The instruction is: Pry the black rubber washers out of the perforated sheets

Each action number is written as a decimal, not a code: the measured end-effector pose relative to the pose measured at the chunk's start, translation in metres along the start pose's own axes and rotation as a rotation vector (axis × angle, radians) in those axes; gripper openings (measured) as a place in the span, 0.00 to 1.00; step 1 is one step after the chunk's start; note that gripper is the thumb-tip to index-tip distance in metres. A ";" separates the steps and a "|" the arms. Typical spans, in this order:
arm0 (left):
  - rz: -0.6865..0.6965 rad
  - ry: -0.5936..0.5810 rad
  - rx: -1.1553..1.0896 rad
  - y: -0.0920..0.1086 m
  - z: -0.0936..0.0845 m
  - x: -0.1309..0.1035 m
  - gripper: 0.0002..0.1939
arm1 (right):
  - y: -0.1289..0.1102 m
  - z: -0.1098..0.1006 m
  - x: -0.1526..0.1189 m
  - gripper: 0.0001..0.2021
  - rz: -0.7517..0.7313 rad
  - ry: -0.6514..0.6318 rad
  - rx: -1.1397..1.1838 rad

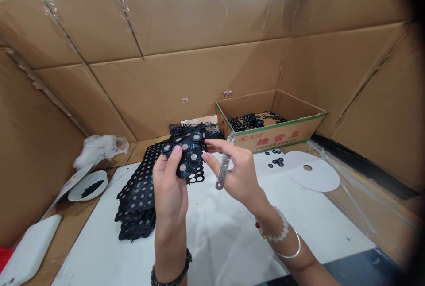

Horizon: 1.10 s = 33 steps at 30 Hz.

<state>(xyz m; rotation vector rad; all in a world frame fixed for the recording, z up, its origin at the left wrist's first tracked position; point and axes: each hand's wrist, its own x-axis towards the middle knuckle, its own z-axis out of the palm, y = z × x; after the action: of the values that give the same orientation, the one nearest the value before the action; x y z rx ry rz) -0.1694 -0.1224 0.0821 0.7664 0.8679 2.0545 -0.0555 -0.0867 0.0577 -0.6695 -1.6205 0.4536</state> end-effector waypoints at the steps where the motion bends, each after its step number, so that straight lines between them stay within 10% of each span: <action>1: 0.003 -0.001 -0.002 0.000 0.000 0.000 0.07 | 0.000 0.000 0.000 0.12 0.007 -0.004 0.010; 22: -0.088 -0.028 -0.073 -0.008 0.008 -0.002 0.05 | -0.011 -0.004 0.005 0.02 0.174 0.051 0.487; 33: -0.015 0.007 -0.064 -0.012 0.008 -0.005 0.04 | -0.013 -0.003 -0.002 0.04 0.038 0.123 0.260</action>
<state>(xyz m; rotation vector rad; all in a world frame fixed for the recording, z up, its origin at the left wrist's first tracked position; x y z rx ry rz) -0.1559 -0.1183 0.0765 0.7157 0.8056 2.0626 -0.0544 -0.0975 0.0650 -0.5220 -1.4048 0.6267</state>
